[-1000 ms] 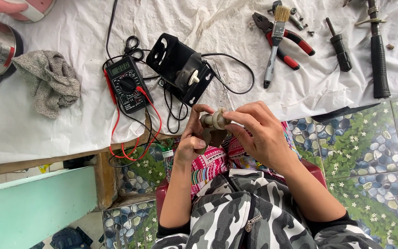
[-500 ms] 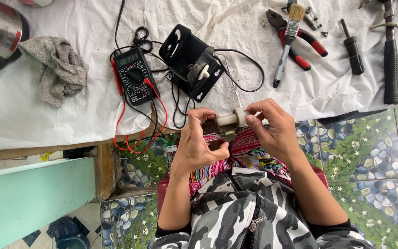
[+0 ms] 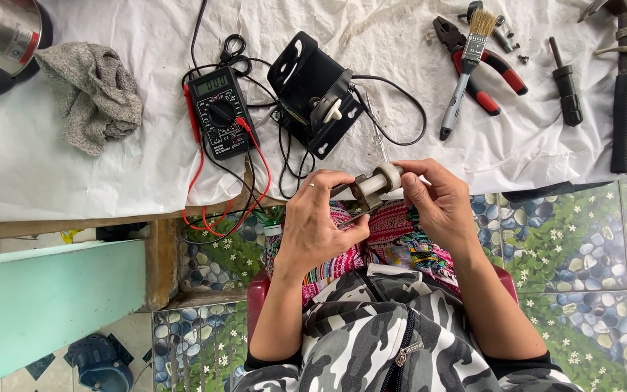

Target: The person sits cross-legged on a chair and works on a small cylindrical electrical component. They use a screwdriver to tighten a screw on the component, then use a multimeter probe to test the electrical contacts inside the component's opening.

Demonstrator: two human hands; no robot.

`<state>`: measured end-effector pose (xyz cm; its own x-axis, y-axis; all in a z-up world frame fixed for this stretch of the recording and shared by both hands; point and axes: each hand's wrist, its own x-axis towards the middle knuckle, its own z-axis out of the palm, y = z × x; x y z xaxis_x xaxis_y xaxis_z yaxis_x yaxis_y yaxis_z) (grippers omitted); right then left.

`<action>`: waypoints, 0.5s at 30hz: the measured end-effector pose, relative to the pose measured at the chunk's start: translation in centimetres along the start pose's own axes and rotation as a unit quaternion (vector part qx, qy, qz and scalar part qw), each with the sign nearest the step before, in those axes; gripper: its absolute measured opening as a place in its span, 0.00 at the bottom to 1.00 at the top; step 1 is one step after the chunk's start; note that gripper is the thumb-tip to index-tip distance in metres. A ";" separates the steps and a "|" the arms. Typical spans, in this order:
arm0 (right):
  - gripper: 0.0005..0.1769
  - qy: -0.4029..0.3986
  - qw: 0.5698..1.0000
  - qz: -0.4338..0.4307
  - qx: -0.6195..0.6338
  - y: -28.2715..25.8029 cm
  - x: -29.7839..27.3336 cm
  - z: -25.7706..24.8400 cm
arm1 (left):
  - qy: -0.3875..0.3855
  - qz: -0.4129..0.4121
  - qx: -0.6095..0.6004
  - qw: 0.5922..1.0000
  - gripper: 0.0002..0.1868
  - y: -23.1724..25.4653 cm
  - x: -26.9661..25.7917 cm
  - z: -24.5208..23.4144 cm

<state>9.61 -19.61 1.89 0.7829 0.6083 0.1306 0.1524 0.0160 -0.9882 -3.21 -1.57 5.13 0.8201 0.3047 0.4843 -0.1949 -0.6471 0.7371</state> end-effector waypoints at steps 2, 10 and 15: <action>0.13 0.001 1.000 -0.008 0.003 -0.4 -0.1 0.1 | 0.006 0.005 -0.027 1.000 0.26 -0.6 -0.1 0.2; 0.14 0.005 0.984 -0.152 -0.091 -4.9 -0.9 1.7 | 0.050 -0.001 -0.113 0.992 0.23 -3.0 -0.9 2.4; 0.17 0.016 0.956 -0.249 -0.152 -5.3 -1.3 3.0 | 0.064 -0.006 -0.126 0.990 0.25 -2.5 -0.4 2.8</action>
<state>5.96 -18.10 6.71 0.5846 0.5604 0.5867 0.6762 0.0632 -0.7340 -1.52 -2.08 1.77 0.7506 0.4080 0.5197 -0.3281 -0.4526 0.8292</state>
